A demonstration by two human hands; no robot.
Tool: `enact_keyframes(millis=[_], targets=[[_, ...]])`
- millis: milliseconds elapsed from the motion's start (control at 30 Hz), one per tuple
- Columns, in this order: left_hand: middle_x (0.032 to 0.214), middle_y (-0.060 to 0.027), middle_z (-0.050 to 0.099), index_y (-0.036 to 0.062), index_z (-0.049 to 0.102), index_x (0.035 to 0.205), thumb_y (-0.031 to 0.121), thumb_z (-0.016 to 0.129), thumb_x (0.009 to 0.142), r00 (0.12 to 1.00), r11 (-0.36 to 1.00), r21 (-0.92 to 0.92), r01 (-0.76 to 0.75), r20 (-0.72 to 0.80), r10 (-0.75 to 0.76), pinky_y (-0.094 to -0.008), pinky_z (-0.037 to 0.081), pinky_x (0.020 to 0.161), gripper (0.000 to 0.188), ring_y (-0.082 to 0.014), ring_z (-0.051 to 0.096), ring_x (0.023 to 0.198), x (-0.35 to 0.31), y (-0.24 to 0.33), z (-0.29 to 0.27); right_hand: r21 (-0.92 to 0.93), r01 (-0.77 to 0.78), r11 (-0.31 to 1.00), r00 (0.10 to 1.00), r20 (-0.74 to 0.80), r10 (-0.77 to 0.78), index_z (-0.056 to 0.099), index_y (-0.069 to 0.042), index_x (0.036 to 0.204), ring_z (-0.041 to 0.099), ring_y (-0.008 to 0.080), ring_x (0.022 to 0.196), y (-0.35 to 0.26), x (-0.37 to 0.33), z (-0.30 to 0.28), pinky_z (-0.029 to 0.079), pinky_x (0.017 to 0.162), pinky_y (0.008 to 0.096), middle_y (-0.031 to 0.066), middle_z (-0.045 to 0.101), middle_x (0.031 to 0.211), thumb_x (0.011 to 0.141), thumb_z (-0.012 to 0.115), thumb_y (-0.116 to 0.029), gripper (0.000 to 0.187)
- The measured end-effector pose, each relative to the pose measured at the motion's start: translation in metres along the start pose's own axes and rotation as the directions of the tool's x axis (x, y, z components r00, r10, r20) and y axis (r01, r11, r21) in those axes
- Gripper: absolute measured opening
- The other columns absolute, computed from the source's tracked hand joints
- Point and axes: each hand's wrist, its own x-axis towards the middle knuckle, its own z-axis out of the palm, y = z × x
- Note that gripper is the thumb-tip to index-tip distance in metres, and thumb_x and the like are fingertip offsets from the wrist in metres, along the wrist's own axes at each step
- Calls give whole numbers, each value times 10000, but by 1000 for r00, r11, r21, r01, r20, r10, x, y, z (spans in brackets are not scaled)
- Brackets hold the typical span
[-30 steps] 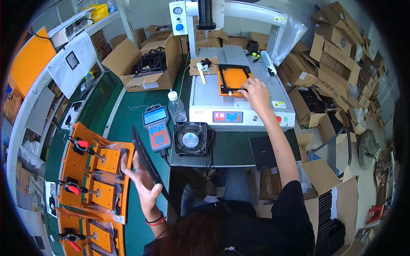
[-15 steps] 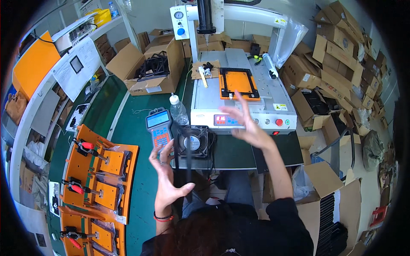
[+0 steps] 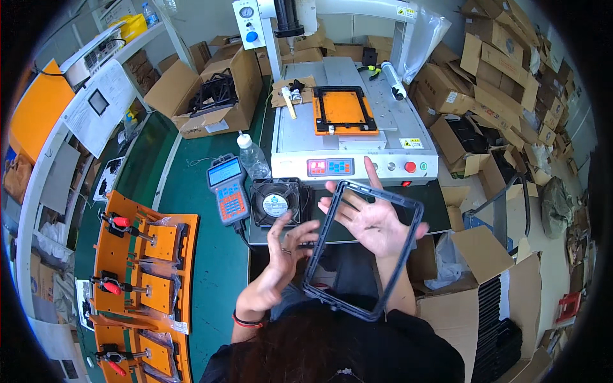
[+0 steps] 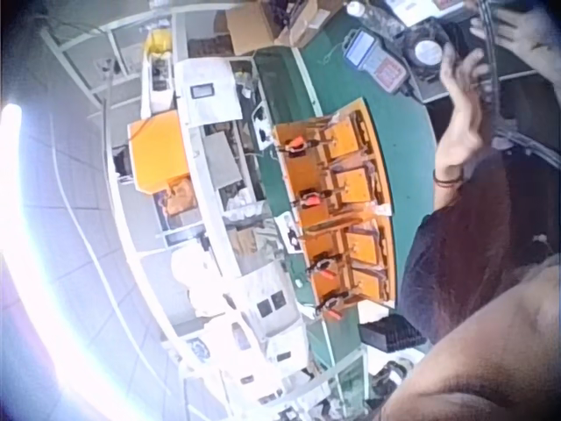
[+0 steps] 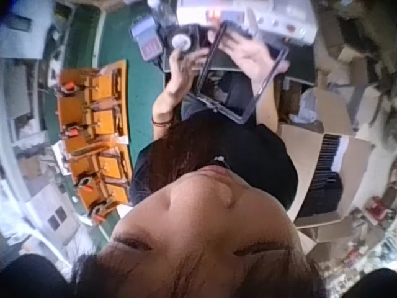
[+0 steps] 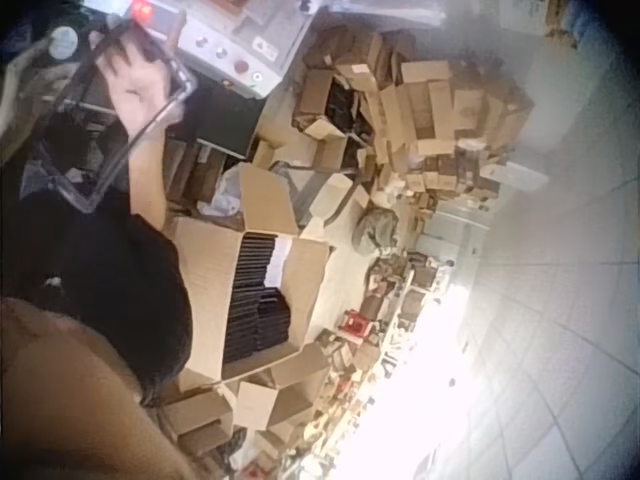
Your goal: The person takes frames from a box, attaches them onto screen panels, presses the assembled devices in toggle clamp jigs, and stacks the assembled devices on the workbench.
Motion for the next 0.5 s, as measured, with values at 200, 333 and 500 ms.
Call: enact_keyframes(millis=[200,333,500], targets=[[1464,-385,40,-2,65,1474,885,533,555,886,318,-829,459,453,-99,-687,56,1058,1360,-599,87,1326,0,-46,1,73,-153,986,970,201,135,-28,-293,1499,252,517,1323,54,32,-18,140,1107,583,378,189,1431,529,708,-758,1304],[1492,-304,75,48,-96,1471,789,682,529,766,210,-872,443,489,417,-738,139,1012,1429,-559,197,1312,9,-55,-21,146,-238,960,890,429,155,-61,-282,1498,215,508,1347,85,65,-7,106,1117,587,366,163,1453,671,737,-470,1164],[1441,-252,176,66,-95,1474,753,679,587,789,344,-874,343,466,399,-717,238,980,1362,-486,318,1232,-2,-29,-64,-404,-154,902,953,182,244,-8,-169,1489,318,418,1330,71,142,-10,257,1091,477,288,233,1463,787,662,-548,1043]])
